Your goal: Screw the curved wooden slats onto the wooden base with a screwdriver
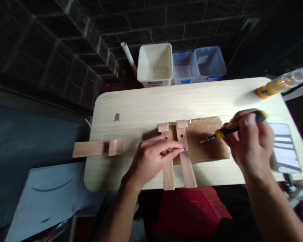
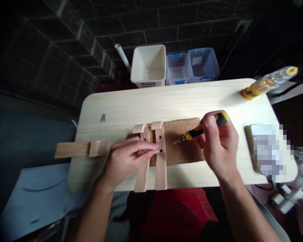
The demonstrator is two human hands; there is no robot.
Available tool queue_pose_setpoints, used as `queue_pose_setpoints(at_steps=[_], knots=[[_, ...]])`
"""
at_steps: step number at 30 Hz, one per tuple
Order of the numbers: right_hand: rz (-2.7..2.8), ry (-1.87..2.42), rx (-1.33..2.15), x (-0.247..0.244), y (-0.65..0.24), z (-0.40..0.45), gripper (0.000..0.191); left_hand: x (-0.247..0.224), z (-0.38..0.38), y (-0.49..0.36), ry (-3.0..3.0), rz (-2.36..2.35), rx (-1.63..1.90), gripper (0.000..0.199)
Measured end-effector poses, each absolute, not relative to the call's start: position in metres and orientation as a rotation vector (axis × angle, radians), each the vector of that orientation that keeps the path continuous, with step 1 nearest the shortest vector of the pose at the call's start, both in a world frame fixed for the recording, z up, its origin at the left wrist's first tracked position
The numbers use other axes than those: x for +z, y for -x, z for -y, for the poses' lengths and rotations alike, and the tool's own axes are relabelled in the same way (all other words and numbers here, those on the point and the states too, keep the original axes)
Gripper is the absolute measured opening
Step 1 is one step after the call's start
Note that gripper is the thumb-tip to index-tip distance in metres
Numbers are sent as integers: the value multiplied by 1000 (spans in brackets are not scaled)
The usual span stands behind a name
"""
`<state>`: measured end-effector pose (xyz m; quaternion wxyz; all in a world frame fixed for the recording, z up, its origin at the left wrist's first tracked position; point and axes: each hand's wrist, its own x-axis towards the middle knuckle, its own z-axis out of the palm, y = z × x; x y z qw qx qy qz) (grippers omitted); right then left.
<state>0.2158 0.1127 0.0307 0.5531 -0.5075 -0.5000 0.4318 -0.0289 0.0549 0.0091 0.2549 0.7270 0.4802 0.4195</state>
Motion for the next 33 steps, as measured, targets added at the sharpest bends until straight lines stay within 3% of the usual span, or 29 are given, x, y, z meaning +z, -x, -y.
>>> queue_pose_setpoints(at_steps=[16,33], knots=[[1396,1313,1199,14,-215,-118,28,15,-58,29,-1980,-1308,1099,14],[1280,1322,1219,11,-212,-124,42,13,-62,24,-2111,-1239,1060,18]])
